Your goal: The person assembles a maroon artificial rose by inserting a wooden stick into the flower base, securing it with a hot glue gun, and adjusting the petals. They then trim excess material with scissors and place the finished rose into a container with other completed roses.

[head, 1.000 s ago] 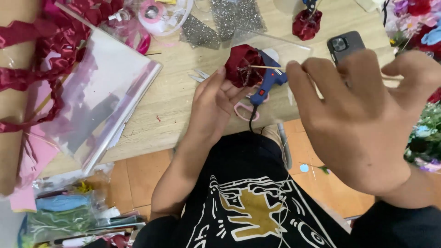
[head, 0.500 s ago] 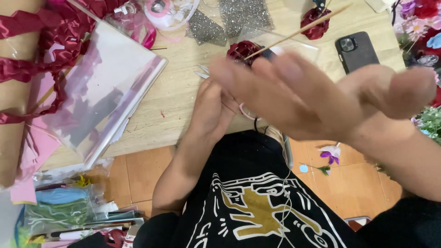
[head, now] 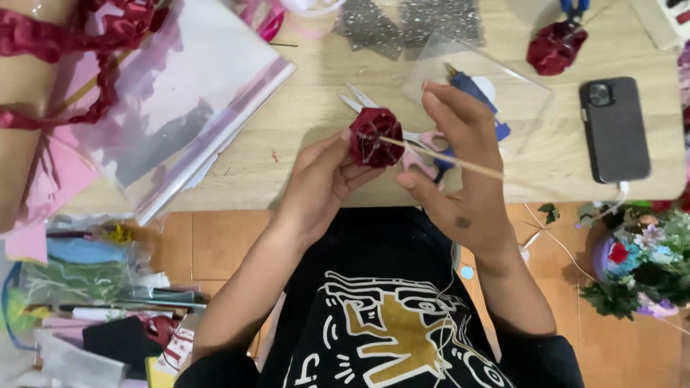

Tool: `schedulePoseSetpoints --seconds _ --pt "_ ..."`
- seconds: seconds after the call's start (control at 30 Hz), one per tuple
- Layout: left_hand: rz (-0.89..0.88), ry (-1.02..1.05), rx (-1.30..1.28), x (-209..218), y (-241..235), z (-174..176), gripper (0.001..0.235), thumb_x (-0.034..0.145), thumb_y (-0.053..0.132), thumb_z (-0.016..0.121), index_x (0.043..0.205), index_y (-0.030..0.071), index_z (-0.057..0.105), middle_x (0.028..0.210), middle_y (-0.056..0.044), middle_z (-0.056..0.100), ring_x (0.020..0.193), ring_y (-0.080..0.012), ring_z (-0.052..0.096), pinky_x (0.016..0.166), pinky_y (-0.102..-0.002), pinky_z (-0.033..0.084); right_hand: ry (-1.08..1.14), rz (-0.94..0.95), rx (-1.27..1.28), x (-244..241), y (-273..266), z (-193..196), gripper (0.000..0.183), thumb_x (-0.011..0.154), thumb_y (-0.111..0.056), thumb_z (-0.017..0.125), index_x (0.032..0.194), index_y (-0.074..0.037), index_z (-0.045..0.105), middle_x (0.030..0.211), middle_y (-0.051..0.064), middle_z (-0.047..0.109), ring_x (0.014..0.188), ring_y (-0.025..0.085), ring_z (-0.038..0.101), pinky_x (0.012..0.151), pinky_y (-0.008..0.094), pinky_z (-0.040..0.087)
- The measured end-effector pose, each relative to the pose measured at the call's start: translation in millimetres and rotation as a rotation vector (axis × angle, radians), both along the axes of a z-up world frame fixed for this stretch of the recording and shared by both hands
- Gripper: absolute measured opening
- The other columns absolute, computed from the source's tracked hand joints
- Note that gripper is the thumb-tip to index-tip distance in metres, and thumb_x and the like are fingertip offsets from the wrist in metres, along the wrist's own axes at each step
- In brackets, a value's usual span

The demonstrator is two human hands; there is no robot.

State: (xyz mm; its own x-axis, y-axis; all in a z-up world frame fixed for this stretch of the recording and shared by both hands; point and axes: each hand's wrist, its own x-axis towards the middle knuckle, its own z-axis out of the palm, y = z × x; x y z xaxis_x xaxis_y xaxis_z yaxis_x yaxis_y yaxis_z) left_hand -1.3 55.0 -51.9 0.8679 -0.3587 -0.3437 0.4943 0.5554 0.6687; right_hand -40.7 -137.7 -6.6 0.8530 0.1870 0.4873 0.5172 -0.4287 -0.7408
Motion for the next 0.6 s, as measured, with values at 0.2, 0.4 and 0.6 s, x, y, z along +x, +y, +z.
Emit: schedulePoseSetpoints --seconds 0.2,0.4,0.6 --pt "0.020 -0.309 0.600 -18.0 50.0 8.8 0.052 0.102 0.033 0.043 0.134 -0.005 0.057 0.140 -0.022 0.060 0.130 -0.0290 0.061 0.113 -0.037 0.048 -0.005 0.246 -0.114 28.8 41.1 31.2 0.016 0.104 0.000 0.058 0.115 0.004 0.069 0.105 0.018 0.065 0.087 0.025 0.065 0.080 0.032 0.053" --pt "0.051 -1.006 1.251 -30.0 70.7 -7.3 0.070 0.093 0.021 0.077 0.152 0.009 0.041 0.155 -0.010 0.052 0.148 -0.0347 0.047 0.124 -0.051 0.035 0.088 0.320 -0.243 56.6 56.1 26.7 0.021 0.107 -0.004 0.057 0.122 0.004 0.069 0.104 0.018 0.067 0.087 0.025 0.065 0.077 0.033 0.050" --pt "0.093 -1.093 1.288 -33.0 63.7 -16.8 0.065 0.094 0.036 0.073 0.148 0.010 0.048 0.151 -0.005 0.055 0.147 -0.0337 0.049 0.122 -0.053 0.036 0.077 0.342 -0.287 55.3 49.4 29.7 0.048 0.098 -0.022 0.071 0.135 0.005 0.058 0.124 0.021 0.060 0.109 0.031 0.067 0.099 0.039 0.057"
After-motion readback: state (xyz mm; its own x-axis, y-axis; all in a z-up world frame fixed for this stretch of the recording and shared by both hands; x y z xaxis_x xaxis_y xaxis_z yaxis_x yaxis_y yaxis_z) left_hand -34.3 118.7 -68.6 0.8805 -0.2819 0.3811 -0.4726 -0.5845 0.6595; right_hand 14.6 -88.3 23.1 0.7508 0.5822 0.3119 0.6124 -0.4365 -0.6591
